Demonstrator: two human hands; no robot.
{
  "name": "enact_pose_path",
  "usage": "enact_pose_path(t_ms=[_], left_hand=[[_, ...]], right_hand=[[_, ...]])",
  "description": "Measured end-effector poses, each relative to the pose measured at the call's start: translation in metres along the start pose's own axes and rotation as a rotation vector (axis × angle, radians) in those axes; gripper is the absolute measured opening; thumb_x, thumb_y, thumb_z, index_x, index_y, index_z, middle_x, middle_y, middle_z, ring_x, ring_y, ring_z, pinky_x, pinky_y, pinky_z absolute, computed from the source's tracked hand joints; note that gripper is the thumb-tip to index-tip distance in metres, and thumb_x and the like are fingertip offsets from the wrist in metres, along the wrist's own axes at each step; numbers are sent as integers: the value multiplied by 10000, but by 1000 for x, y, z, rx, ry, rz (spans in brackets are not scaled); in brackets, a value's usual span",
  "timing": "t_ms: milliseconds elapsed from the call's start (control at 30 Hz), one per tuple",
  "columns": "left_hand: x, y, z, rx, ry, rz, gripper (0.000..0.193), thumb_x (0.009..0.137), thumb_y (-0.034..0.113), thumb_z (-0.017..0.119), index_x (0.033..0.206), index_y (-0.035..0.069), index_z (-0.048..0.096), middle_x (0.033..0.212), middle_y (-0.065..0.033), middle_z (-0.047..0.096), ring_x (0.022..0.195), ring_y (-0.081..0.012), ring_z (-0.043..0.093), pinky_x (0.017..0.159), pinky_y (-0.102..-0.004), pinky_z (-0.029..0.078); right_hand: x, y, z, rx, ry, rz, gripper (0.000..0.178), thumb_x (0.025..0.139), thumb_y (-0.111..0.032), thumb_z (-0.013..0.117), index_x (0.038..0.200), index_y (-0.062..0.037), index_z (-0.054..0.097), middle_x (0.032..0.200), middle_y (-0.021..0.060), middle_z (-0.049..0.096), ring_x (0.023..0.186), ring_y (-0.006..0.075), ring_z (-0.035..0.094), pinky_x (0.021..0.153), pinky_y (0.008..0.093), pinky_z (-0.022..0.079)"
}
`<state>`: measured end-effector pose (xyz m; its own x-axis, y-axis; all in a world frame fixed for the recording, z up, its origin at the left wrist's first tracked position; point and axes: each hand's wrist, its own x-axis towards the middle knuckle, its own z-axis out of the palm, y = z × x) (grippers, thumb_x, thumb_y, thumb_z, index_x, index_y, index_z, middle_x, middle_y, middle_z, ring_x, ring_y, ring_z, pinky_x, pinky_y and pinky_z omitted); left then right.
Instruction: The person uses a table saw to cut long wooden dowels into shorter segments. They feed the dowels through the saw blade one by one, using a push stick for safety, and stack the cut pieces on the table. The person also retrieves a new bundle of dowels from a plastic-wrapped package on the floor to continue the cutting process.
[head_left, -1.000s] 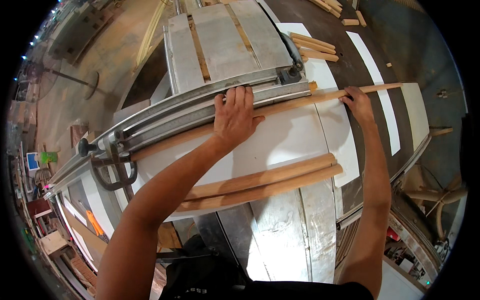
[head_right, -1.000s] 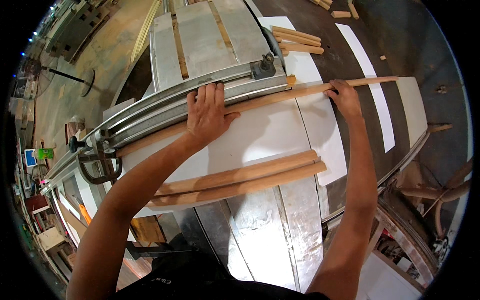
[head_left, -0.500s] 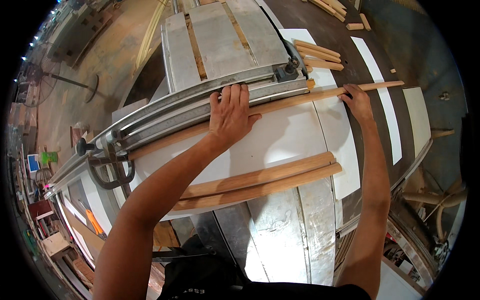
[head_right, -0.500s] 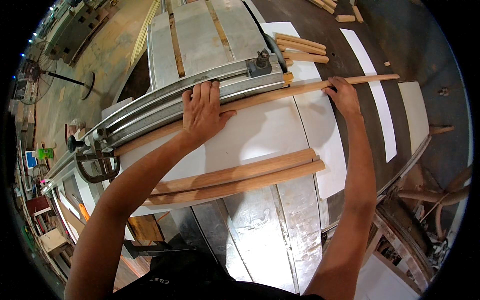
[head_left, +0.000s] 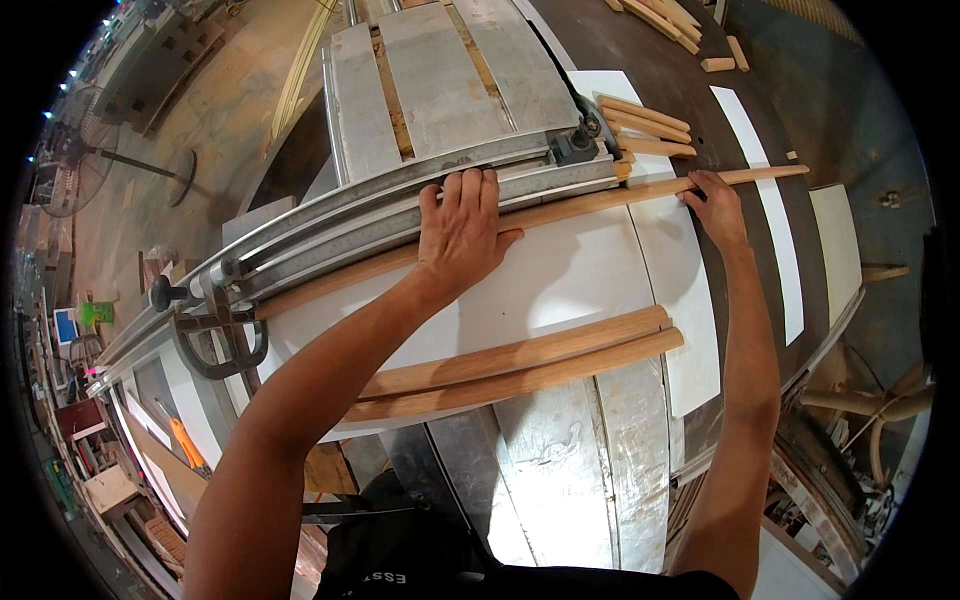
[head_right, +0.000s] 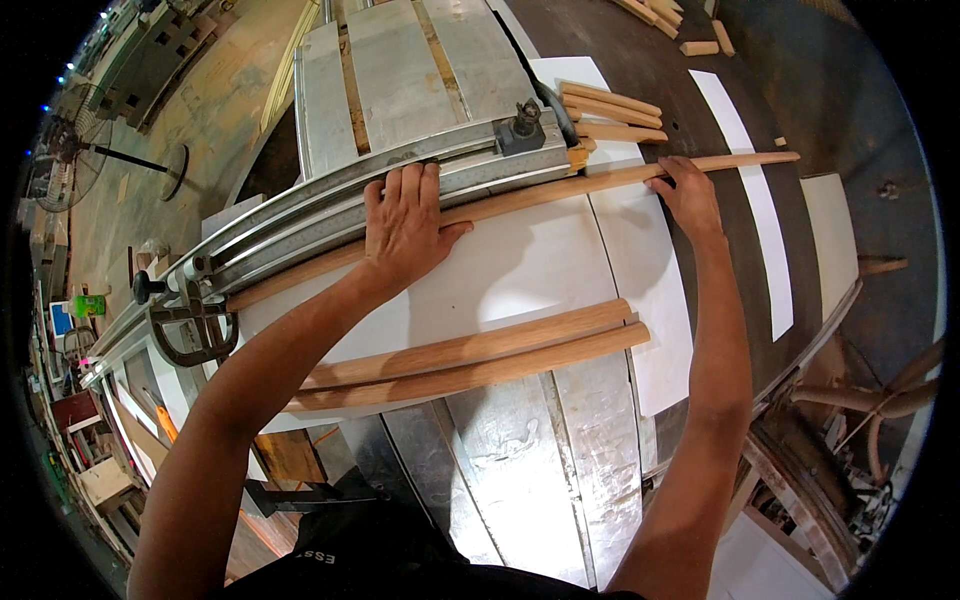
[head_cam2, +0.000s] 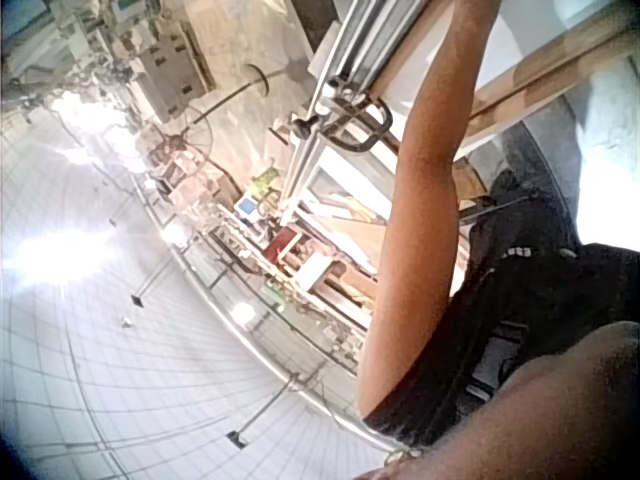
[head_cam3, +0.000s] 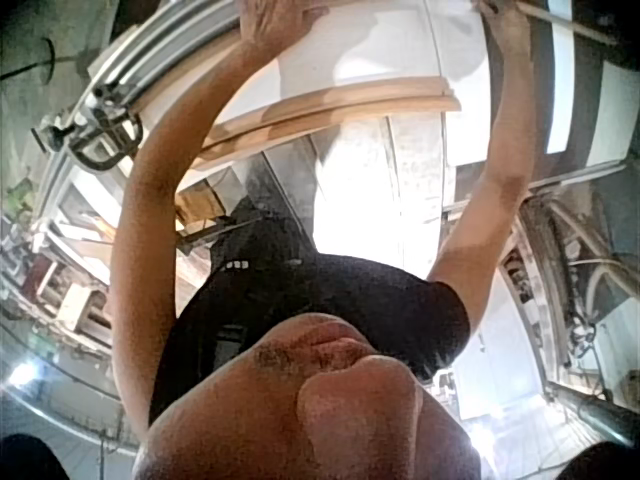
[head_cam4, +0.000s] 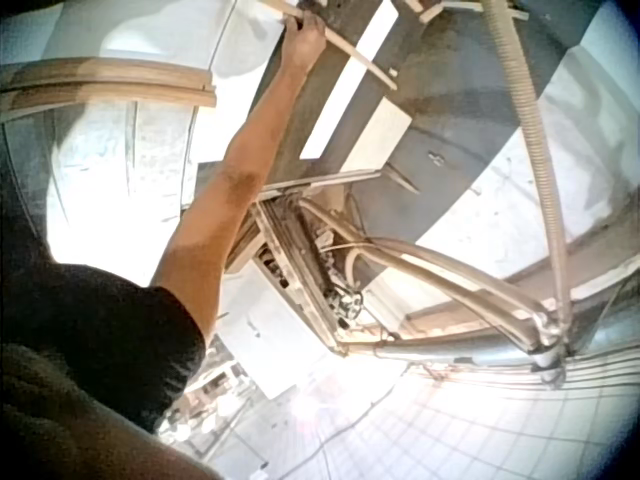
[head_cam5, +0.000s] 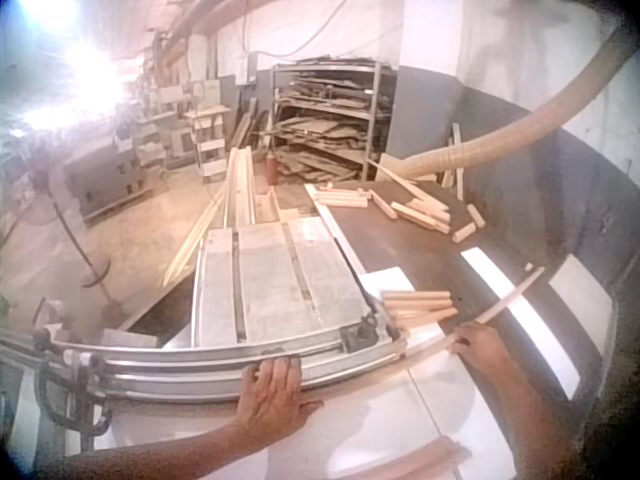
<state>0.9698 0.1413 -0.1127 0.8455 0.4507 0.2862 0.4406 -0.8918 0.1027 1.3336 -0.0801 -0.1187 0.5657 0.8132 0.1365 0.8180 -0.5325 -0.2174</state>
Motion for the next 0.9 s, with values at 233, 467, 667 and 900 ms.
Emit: enact_pose_path(t_ms=[233, 467, 667, 900], left_hand=[[0, 0, 0, -3, -21, -10, 878, 773, 542, 781, 1346, -62, 502, 1222, -146, 527, 1104, -278, 485, 936, -461, 347], [0, 0, 1, -1, -9, -5, 883, 769, 542, 785, 1349, -59, 500, 1237, -154, 528, 1112, -279, 486, 934, -453, 347], [0, 2, 1, -15, -19, -25, 858, 764, 522, 797, 1338, -46, 507, 1242, -150, 533, 1127, -288, 490, 943, -460, 346], [-3, 0, 4, -28, 39, -25, 844, 747, 510, 813, 1321, -32, 516, 1233, -146, 536, 1131, -296, 490, 958, -469, 349]], right_hand=[[1, 2, 2, -14, 7, -4, 454, 829, -219, 794, 1205, 11, 686, 1282, 173, 654, 1151, 340, 645, 995, 413, 524], [0, 0, 1, -12, 19, -22, 449, 822, -217, 803, 1183, 26, 692, 1253, 183, 668, 1112, 336, 664, 975, 406, 535], [-6, -2, 0, -14, 40, -32, 440, 820, -208, 807, 1163, 43, 695, 1231, 196, 678, 1080, 327, 682, 948, 399, 549], [-9, -1, 1, 6, 58, -39, 452, 816, -202, 806, 1177, 41, 684, 1222, 198, 677, 1089, 339, 671, 947, 402, 544]])
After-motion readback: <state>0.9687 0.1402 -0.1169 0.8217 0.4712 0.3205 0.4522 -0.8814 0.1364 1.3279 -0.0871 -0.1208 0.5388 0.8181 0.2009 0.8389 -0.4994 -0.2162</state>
